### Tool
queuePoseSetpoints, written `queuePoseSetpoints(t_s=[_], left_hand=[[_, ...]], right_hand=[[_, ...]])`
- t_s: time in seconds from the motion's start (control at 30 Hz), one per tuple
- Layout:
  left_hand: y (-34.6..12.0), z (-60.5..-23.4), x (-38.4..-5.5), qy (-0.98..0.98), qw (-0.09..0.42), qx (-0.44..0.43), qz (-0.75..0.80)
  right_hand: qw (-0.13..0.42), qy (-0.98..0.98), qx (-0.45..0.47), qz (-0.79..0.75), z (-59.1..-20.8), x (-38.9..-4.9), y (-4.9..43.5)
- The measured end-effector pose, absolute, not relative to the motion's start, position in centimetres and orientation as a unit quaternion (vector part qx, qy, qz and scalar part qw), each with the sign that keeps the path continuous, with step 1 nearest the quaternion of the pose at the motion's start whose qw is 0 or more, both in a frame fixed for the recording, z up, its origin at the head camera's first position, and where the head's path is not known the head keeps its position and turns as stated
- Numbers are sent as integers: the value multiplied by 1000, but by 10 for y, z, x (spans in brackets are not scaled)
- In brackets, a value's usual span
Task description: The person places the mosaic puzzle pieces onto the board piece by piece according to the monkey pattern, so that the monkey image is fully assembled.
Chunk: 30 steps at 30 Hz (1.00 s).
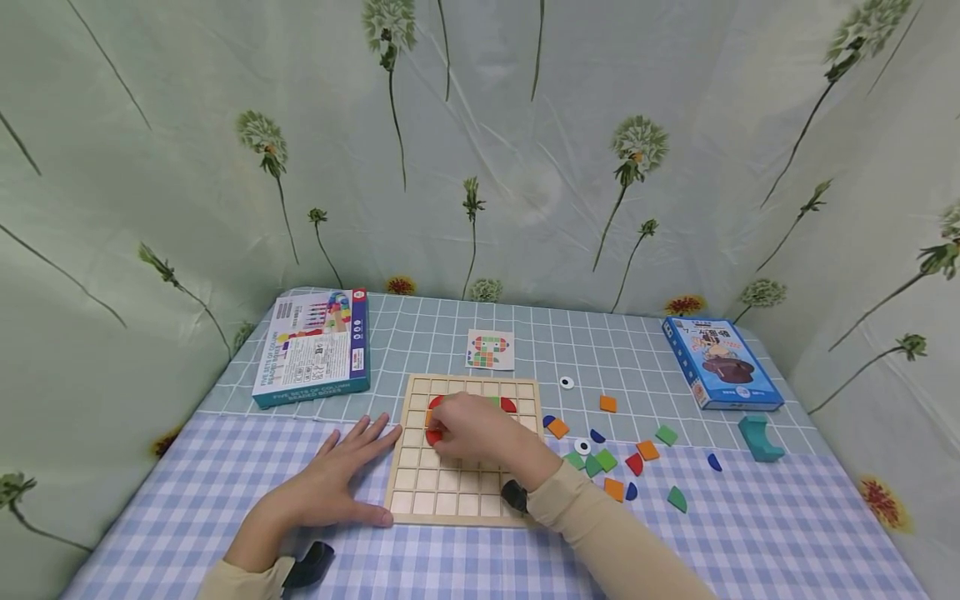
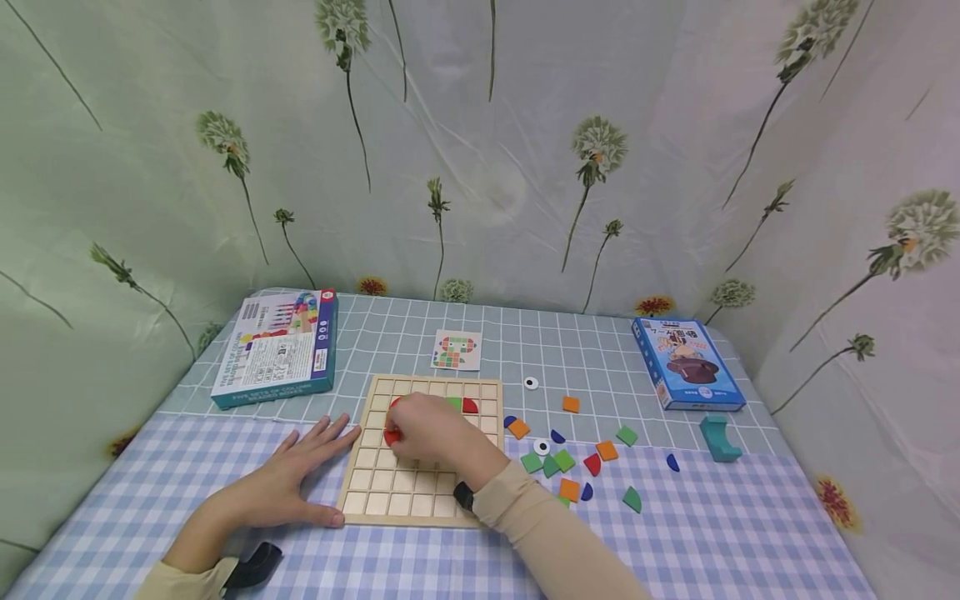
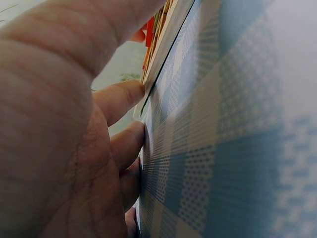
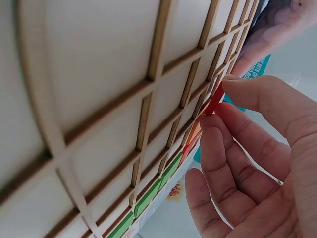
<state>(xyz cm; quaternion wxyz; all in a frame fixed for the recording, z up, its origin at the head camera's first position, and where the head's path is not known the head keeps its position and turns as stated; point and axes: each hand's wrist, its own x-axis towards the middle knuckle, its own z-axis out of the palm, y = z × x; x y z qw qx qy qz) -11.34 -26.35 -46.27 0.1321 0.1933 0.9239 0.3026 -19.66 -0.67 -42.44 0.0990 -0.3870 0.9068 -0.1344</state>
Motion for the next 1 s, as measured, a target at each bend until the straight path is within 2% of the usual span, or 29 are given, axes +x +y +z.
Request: queuePoseSetpoints(t_s=[0.63,1.0], left_hand=[[-262,-462,-113,926,135,184,299],[-263,-462,-113,925,133,188,302]], right_hand=[[78,902,-407,-124,-429,-200,-12],[88,904,-400,-126,-428,-200,-12]])
